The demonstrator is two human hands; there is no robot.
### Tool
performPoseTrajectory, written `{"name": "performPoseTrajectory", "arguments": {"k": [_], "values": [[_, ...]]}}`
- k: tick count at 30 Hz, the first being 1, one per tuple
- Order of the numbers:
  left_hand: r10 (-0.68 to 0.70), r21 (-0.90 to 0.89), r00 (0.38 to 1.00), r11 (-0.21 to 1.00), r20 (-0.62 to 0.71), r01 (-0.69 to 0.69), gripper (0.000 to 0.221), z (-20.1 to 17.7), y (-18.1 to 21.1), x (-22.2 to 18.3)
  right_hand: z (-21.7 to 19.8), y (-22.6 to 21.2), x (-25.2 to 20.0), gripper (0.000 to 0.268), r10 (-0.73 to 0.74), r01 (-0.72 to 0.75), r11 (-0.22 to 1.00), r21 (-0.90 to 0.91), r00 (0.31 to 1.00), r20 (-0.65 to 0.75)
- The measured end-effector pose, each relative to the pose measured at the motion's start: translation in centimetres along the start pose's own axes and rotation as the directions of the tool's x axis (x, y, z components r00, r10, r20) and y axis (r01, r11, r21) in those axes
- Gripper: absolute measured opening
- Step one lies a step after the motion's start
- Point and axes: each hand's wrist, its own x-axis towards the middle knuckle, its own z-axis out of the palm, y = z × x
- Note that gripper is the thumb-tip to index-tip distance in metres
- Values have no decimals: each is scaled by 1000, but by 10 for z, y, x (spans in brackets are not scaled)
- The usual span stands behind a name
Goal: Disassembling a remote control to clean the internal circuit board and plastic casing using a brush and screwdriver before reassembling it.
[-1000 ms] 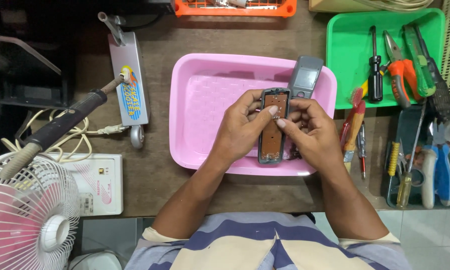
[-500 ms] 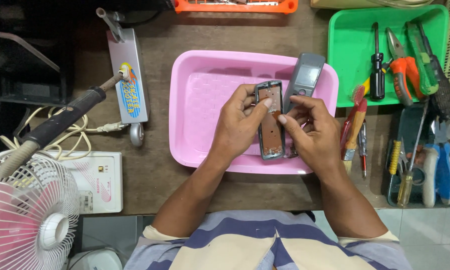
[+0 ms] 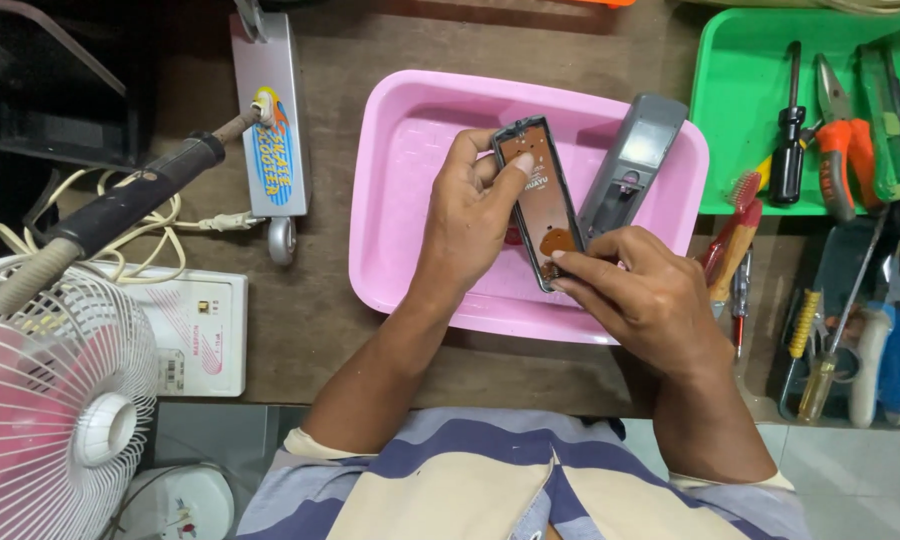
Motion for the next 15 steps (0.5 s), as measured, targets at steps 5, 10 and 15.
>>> {"name": "performPoseTrajectory", "arguments": {"k": [5,10,15], "values": [[-7,-4,1000,1000,21,8,28,1,10,-4,0,2,0,13,-16,16,1000,23,1000,11],[-28,-76,997,997,70,34,33,1,9,-6,-4,3,2,12,-20,21,998,58,1000,-19],[-14,-130,992,991,123,30,38,-1,3,-3,-6,2,5,15,-11,13,998,69,1000,-27]]}}
